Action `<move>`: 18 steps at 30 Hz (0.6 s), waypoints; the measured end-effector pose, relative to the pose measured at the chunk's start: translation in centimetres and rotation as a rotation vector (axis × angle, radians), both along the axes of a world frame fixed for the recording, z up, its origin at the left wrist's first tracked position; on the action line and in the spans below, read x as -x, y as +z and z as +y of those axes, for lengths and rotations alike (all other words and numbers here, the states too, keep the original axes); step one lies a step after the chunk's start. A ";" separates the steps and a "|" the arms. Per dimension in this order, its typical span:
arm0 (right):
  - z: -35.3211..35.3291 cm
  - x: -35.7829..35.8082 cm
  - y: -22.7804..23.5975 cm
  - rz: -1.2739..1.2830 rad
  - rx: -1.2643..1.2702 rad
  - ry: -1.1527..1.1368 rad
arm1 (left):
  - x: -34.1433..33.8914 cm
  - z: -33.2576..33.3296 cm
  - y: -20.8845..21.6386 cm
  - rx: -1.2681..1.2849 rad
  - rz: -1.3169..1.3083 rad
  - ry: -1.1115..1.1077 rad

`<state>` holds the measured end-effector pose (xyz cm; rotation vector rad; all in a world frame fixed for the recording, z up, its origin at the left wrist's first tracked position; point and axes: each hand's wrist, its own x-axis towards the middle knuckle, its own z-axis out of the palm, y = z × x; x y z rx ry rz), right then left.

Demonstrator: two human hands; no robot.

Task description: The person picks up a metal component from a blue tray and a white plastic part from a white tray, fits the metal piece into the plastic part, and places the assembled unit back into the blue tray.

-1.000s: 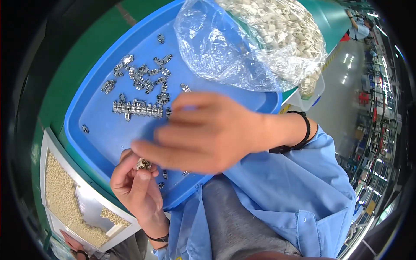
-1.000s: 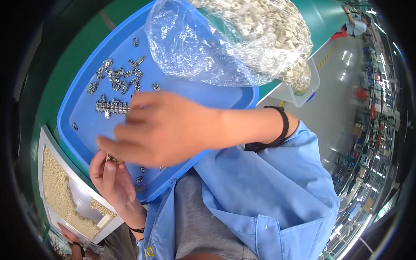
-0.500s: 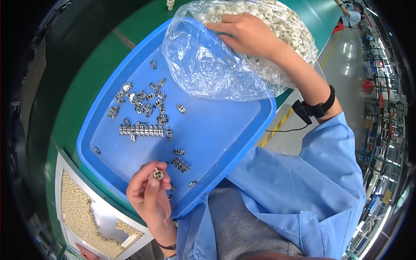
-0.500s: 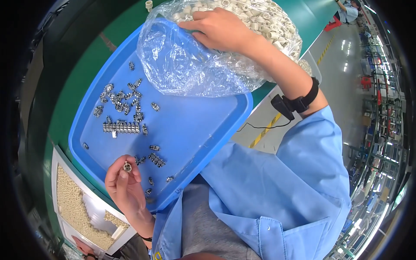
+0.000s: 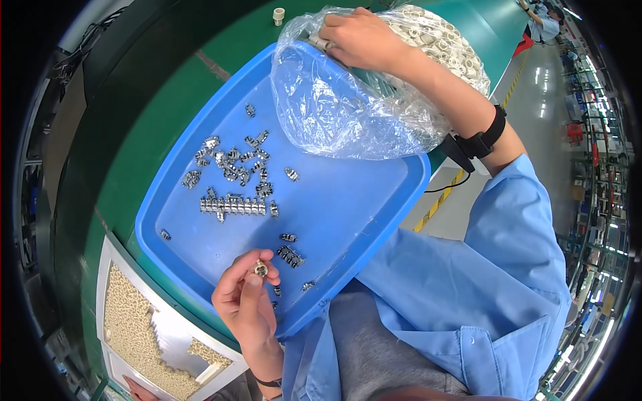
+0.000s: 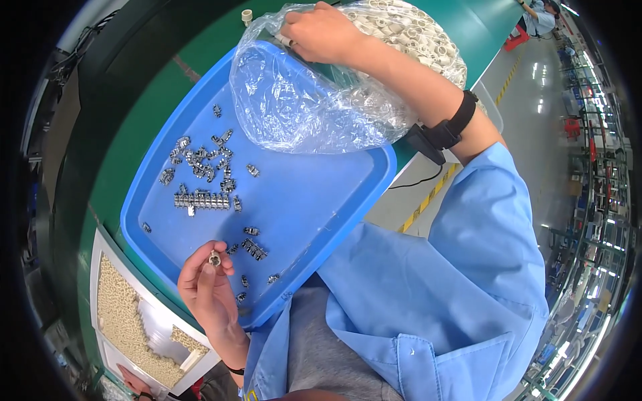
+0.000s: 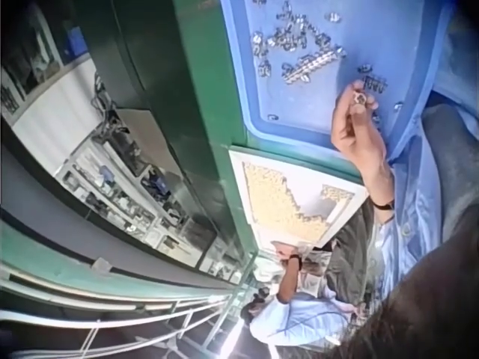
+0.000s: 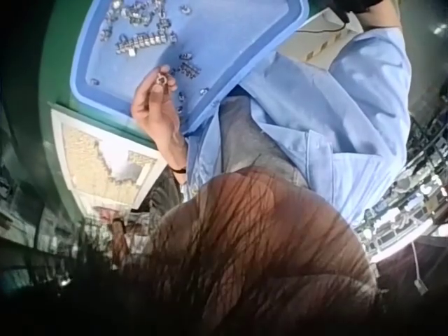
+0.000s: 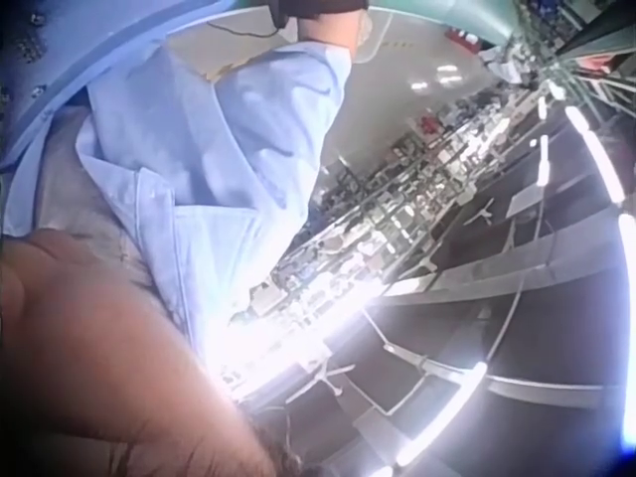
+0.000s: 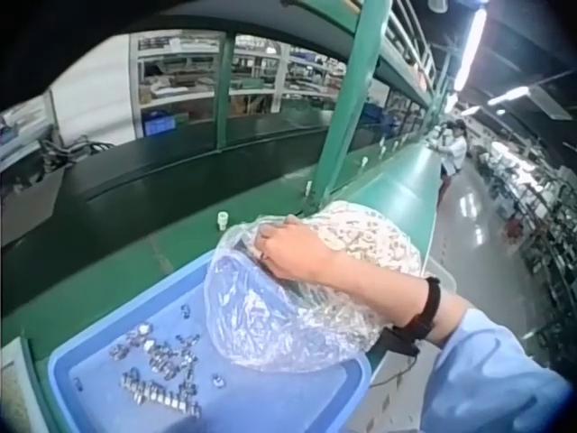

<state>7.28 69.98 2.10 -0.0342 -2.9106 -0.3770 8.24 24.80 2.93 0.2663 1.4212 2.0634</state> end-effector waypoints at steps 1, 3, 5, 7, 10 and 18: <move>0.4 -0.1 -0.2 0.011 -0.003 0.013 | 0.0 0.0 0.0 -0.008 0.003 -0.008; 0.1 0.1 0.1 0.020 -0.010 0.032 | 0.0 -0.1 0.0 -0.005 -0.003 -0.003; -0.7 0.2 0.1 0.056 0.014 0.032 | 0.1 -0.1 -0.1 0.008 -0.016 -0.002; -0.9 0.4 0.2 0.075 0.028 0.032 | 0.0 0.0 -0.1 0.000 -0.018 -0.005; -0.6 0.9 0.5 0.042 0.063 0.050 | 0.0 -0.1 -0.2 -0.010 -0.020 -0.013; -0.5 -1.6 2.3 0.107 0.821 0.074 | 0.0 -0.8 -0.3 0.011 -0.017 -0.007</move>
